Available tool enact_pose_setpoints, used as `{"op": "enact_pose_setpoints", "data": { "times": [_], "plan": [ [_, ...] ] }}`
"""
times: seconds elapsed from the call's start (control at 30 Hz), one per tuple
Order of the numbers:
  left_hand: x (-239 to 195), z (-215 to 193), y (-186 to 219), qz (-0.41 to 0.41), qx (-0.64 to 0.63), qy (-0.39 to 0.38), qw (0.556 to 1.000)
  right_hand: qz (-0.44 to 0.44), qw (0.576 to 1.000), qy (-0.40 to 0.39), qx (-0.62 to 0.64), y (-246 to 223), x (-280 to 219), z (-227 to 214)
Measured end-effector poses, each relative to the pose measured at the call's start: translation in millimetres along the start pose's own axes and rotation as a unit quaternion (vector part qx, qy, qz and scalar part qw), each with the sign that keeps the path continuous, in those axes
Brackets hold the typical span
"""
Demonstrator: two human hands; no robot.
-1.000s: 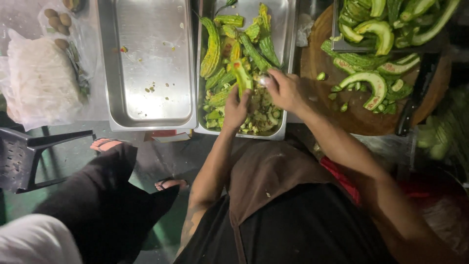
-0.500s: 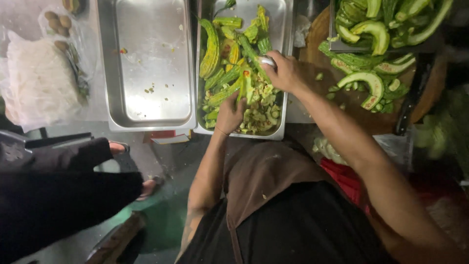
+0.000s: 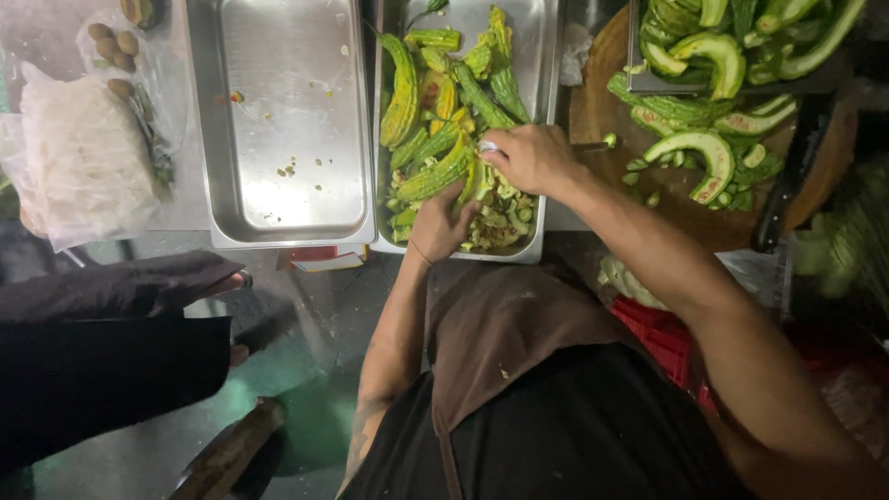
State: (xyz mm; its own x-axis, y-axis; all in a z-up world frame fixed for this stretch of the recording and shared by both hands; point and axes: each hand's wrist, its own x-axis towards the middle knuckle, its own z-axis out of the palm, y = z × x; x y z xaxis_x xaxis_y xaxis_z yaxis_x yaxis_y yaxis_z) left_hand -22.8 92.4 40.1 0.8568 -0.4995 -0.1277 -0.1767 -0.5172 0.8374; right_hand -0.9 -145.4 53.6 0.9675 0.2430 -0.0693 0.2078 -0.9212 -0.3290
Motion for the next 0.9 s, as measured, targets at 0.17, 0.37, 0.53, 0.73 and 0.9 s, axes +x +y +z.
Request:
{"op": "enact_pose_setpoints", "data": {
  "times": [0.17,0.37,0.53,0.73,0.9],
  "plan": [
    [-3,-2,6,0.014,-0.108,0.01,0.994,-0.002,0.994,0.082,0.071,24,0,-8],
    [2,6,39,-0.188,-0.541,0.089,0.815,-0.096,0.973,0.096,0.186,1,-14,-24],
    [16,18,27,-0.21,-0.633,0.131,0.733,-0.071,0.981,0.089,0.155,-26,-27,-29],
    [19,23,37,-0.189,-0.62,0.124,0.752,0.016,1.0,-0.025,-0.01,-37,-25,-7],
    [19,27,49,-0.13,-0.509,0.122,0.842,0.035,0.992,-0.096,-0.075,-56,-26,0]
  ]
}}
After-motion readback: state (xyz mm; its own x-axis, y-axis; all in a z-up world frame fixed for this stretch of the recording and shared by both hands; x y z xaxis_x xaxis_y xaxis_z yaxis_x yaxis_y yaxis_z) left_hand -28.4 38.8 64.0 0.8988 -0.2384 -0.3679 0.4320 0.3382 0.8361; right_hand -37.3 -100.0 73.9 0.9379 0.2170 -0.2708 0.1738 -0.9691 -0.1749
